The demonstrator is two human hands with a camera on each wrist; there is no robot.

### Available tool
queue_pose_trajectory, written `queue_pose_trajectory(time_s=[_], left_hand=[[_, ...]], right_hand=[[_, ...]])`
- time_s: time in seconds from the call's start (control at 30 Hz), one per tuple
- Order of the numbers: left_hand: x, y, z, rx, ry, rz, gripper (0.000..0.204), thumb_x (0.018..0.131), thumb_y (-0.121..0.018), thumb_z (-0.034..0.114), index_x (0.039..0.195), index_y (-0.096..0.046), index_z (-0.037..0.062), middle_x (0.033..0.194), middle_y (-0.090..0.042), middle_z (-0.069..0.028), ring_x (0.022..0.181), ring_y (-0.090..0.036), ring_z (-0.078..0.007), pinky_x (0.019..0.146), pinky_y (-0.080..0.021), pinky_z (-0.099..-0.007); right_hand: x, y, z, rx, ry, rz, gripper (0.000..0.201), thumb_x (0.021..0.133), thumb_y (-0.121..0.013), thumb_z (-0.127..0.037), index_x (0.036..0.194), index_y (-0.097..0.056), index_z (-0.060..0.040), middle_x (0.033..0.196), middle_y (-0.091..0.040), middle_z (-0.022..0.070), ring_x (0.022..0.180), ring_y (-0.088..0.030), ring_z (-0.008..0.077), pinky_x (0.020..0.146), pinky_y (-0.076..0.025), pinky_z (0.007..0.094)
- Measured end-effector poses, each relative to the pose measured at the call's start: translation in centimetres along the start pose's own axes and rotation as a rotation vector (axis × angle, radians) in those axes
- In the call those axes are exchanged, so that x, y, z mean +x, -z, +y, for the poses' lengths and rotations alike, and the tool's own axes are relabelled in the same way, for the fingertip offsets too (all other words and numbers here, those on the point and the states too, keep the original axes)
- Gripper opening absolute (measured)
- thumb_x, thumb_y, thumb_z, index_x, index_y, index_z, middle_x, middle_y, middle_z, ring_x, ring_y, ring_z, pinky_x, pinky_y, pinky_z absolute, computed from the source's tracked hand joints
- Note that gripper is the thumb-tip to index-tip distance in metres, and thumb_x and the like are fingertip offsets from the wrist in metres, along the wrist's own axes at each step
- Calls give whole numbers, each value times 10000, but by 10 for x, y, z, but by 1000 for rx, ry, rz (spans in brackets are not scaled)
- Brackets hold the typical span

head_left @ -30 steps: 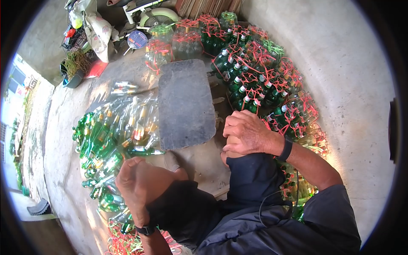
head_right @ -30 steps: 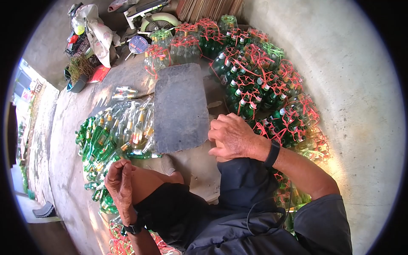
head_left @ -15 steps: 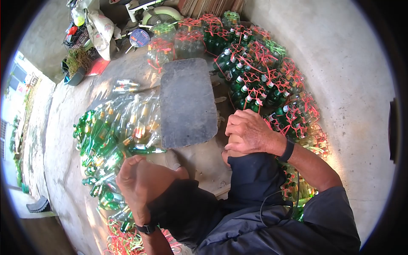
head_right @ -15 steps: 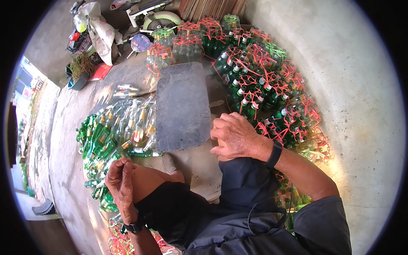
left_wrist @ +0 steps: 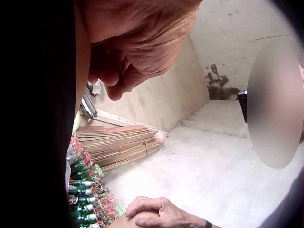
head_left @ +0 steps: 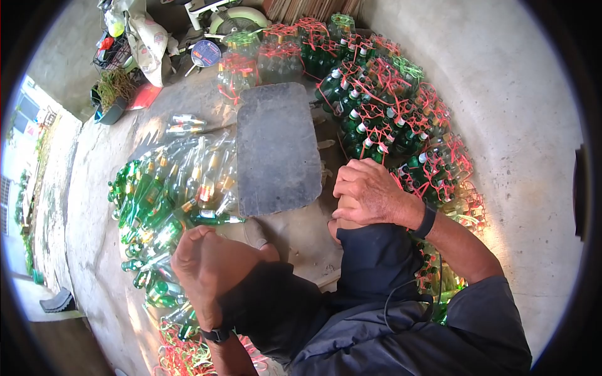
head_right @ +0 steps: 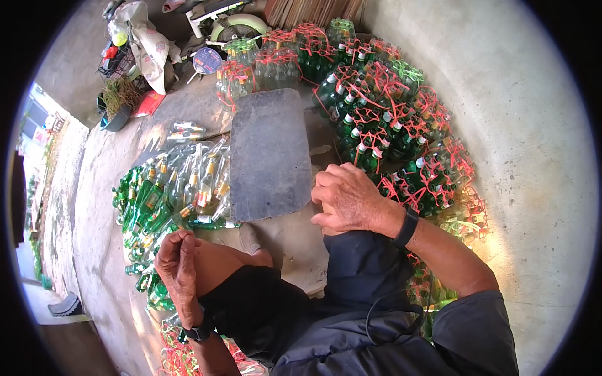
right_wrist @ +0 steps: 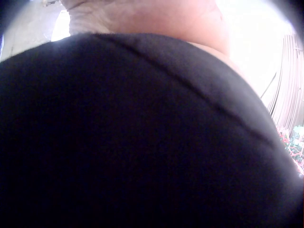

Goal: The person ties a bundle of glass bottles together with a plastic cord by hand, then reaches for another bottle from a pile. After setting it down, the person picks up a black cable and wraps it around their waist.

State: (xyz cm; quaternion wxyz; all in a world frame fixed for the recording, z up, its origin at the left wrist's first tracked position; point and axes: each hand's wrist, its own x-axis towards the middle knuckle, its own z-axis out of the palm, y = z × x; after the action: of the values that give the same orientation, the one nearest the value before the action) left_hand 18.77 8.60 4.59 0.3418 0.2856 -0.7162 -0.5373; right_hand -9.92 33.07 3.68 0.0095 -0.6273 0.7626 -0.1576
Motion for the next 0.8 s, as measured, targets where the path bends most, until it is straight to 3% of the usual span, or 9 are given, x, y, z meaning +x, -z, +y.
queue_pose_trajectory(time_s=[0.8], left_hand=[[0,2,-3,-48,-15,-9,141,1035,-697,86,1122,-708,-24,916,-719,-47,804,-653,-101,740,-497,-237]], right_hand=[[0,0,-2,-10,1,34,357,740,-864,-438,842,-721,-127,926,-598,49,968,-595,255,846,-462,419]])
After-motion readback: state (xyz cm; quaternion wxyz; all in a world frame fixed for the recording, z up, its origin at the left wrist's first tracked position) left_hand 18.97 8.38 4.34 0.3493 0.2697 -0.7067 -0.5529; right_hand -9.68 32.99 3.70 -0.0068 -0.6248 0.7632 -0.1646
